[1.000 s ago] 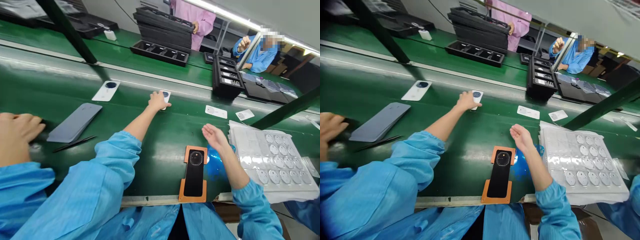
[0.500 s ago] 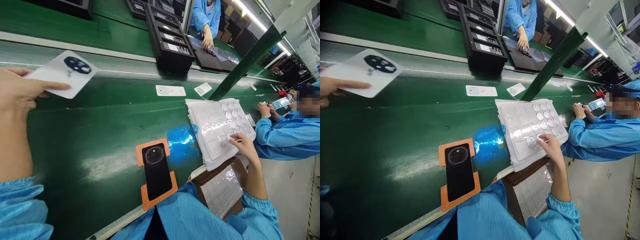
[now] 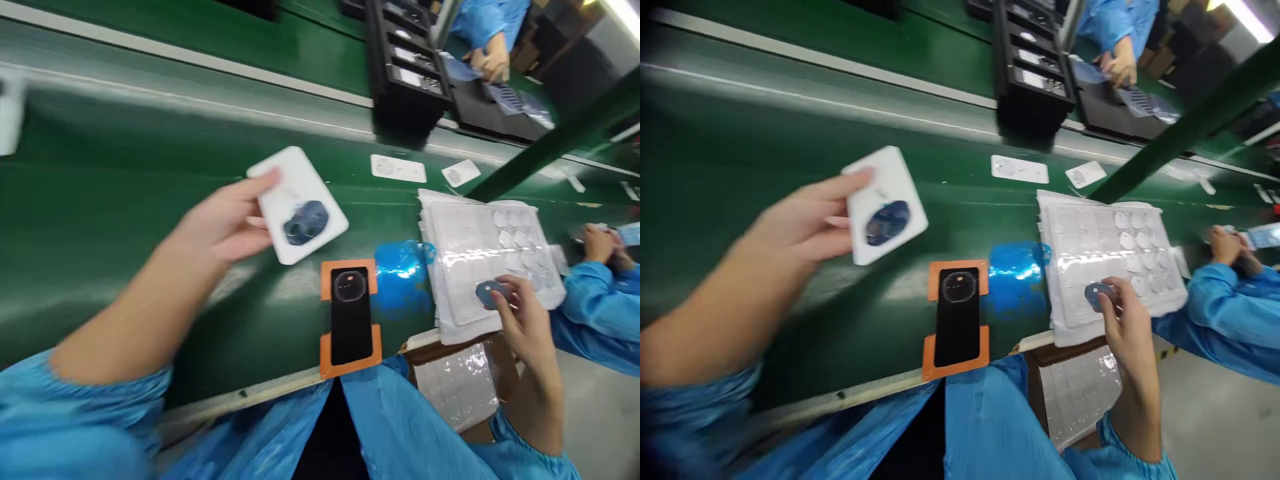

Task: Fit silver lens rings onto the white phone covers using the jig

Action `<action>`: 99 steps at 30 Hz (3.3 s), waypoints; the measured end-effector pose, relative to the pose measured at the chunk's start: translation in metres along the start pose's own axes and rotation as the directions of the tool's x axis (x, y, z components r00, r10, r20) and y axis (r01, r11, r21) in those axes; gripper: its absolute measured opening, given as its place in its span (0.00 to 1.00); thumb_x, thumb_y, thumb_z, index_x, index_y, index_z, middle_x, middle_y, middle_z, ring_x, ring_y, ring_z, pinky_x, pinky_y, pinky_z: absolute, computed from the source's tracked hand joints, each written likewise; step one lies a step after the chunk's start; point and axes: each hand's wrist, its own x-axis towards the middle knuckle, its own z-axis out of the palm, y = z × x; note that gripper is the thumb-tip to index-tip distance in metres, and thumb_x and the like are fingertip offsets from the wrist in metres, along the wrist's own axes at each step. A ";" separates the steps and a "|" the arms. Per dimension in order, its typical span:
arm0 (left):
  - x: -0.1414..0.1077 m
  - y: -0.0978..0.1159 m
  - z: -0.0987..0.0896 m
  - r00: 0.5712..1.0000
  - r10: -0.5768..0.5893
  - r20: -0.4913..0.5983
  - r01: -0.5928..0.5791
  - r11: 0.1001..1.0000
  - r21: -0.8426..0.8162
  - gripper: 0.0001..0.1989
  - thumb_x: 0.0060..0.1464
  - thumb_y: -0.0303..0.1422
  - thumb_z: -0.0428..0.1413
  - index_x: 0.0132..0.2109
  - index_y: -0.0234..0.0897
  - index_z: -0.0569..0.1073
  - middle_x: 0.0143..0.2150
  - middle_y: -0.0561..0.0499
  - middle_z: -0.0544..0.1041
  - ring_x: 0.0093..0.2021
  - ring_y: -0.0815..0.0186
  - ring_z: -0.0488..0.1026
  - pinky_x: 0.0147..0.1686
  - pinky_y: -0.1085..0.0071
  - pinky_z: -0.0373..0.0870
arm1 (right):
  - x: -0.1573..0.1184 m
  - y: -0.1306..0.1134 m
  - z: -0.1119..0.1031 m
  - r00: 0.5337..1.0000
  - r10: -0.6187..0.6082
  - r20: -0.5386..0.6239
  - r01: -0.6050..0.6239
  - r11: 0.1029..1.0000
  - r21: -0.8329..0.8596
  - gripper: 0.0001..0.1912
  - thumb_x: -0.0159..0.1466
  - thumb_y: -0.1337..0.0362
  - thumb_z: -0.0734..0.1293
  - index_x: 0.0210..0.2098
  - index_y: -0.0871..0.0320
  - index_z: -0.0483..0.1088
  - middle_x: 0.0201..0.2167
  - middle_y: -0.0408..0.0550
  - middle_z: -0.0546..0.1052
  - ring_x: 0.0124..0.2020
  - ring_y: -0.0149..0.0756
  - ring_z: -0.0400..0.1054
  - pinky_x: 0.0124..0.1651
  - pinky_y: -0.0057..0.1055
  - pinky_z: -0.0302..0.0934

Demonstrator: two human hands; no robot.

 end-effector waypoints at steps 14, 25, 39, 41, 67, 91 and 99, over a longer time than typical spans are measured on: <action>-0.018 -0.016 -0.011 0.938 0.091 0.335 -0.040 0.987 -0.156 0.05 0.55 0.22 0.63 0.40 0.29 0.77 0.31 0.51 0.78 0.23 0.73 0.74 0.14 0.84 0.62 | -0.004 -0.101 0.189 0.534 -0.844 0.049 0.835 0.518 -0.187 0.21 0.69 0.76 0.66 0.59 0.59 0.70 0.50 0.56 0.82 0.51 0.44 0.77 0.49 0.39 0.74; -0.008 -0.029 -0.018 0.931 0.176 0.320 -0.183 0.983 -0.009 0.16 0.42 0.25 0.72 0.41 0.30 0.80 0.40 0.44 0.83 0.35 0.63 0.81 0.32 0.74 0.77 | -0.008 -0.120 0.184 0.579 -0.806 0.124 0.806 0.541 -0.241 0.13 0.69 0.69 0.68 0.52 0.60 0.73 0.48 0.57 0.81 0.44 0.45 0.76 0.42 0.41 0.70; -0.020 -0.081 -0.002 0.877 0.404 0.261 -0.471 0.832 0.292 0.16 0.47 0.41 0.71 0.33 0.32 0.81 0.35 0.45 0.84 0.33 0.61 0.80 0.32 0.70 0.77 | 0.024 -0.177 0.146 0.736 -0.585 -0.341 0.618 0.786 -0.015 0.02 0.69 0.66 0.67 0.39 0.53 0.72 0.35 0.47 0.81 0.39 0.38 0.78 0.42 0.37 0.75; -0.024 -0.088 0.000 0.859 0.433 0.275 -0.505 0.806 0.309 0.18 0.54 0.47 0.66 0.35 0.33 0.81 0.36 0.45 0.84 0.30 0.63 0.78 0.30 0.71 0.76 | 0.032 -0.179 0.153 0.750 -0.540 -0.383 0.584 0.812 -0.001 0.04 0.69 0.64 0.67 0.36 0.53 0.73 0.36 0.48 0.81 0.40 0.38 0.77 0.44 0.37 0.75; -0.035 -0.106 -0.008 0.704 0.496 0.509 -0.699 0.612 0.370 0.19 0.66 0.44 0.56 0.57 0.41 0.80 0.56 0.47 0.81 0.50 0.57 0.82 0.52 0.64 0.79 | 0.042 -0.172 0.166 0.890 -0.285 -0.355 0.410 0.841 0.353 0.06 0.66 0.61 0.68 0.34 0.55 0.76 0.36 0.48 0.80 0.39 0.38 0.76 0.42 0.38 0.74; -0.021 -0.064 -0.028 0.926 0.308 0.217 -0.338 0.933 0.120 0.23 0.57 0.46 0.65 0.51 0.33 0.76 0.46 0.41 0.83 0.42 0.59 0.82 0.40 0.66 0.82 | 0.049 -0.054 0.138 0.972 0.225 0.060 -0.224 0.974 -0.033 0.07 0.60 0.61 0.64 0.26 0.54 0.69 0.20 0.43 0.75 0.23 0.39 0.69 0.31 0.33 0.59; -0.064 -0.077 -0.060 0.591 0.354 0.725 -0.804 0.185 0.565 0.13 0.66 0.34 0.56 0.54 0.44 0.80 0.53 0.48 0.83 0.53 0.56 0.80 0.55 0.64 0.77 | 0.013 -0.067 0.117 0.997 -0.035 0.061 0.045 0.986 -0.163 0.17 0.69 0.52 0.65 0.27 0.54 0.65 0.19 0.39 0.71 0.20 0.33 0.64 0.29 0.31 0.54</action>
